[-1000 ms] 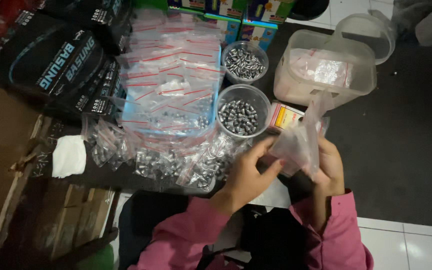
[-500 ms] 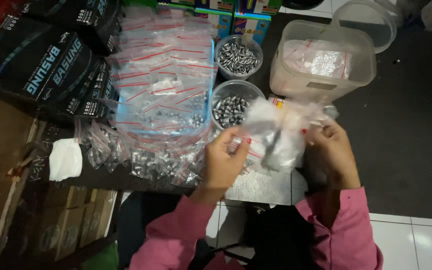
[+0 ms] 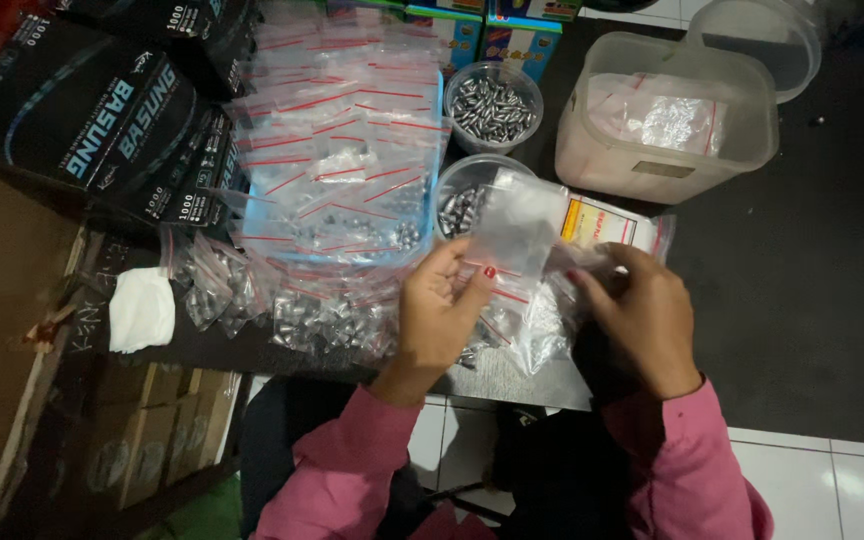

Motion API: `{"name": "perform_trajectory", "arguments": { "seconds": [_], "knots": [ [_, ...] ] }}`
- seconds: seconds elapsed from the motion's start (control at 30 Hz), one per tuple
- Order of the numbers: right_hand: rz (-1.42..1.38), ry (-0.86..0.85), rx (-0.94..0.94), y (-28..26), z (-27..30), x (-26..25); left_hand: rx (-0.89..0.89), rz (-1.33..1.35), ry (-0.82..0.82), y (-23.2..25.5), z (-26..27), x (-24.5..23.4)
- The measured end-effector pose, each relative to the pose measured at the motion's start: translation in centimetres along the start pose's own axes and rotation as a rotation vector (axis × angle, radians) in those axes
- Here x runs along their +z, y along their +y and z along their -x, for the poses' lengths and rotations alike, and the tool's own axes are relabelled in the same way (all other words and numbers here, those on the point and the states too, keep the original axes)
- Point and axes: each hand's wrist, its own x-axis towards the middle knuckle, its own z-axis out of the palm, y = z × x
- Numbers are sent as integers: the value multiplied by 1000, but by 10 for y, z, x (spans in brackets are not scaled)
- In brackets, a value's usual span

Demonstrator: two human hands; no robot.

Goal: The person repeatedly scoops small metallic cylindrical objects from a clear plastic container into small zip-lock bags, seals each bag, and places it on a growing stack. The workspace includes boxes of fishing line and additional empty bags.

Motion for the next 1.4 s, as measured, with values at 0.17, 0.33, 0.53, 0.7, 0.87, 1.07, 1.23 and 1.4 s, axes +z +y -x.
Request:
{"name": "perform_trajectory", "arguments": {
  "seconds": [0.17,0.33,0.53,0.7,0.87,1.07,1.23,1.4],
  "knots": [
    [-352,388,-193,0,-1,-2,-12,36,-46,-23,7,0],
    [-952,152,-133,-5,6,8,-24,41,-99,-19,19,12],
    [-1177,72,10,-12,6,9,-56,70,-187,-22,19,15],
    [-1189,157,-6,-10,7,7,-119,233,-91,-41,18,14],
    [-1300,164,15,-2,7,20,-138,258,-65,-53,18,14],
    [-1241,196,-9,-21,8,15,-146,262,-88,-41,19,18],
    [-1250,234,2,-15,6,19,-158,286,-92,-42,15,17],
    [-1293,302,84,-12,3,15,-164,350,-2,-36,12,14]
  ]
}}
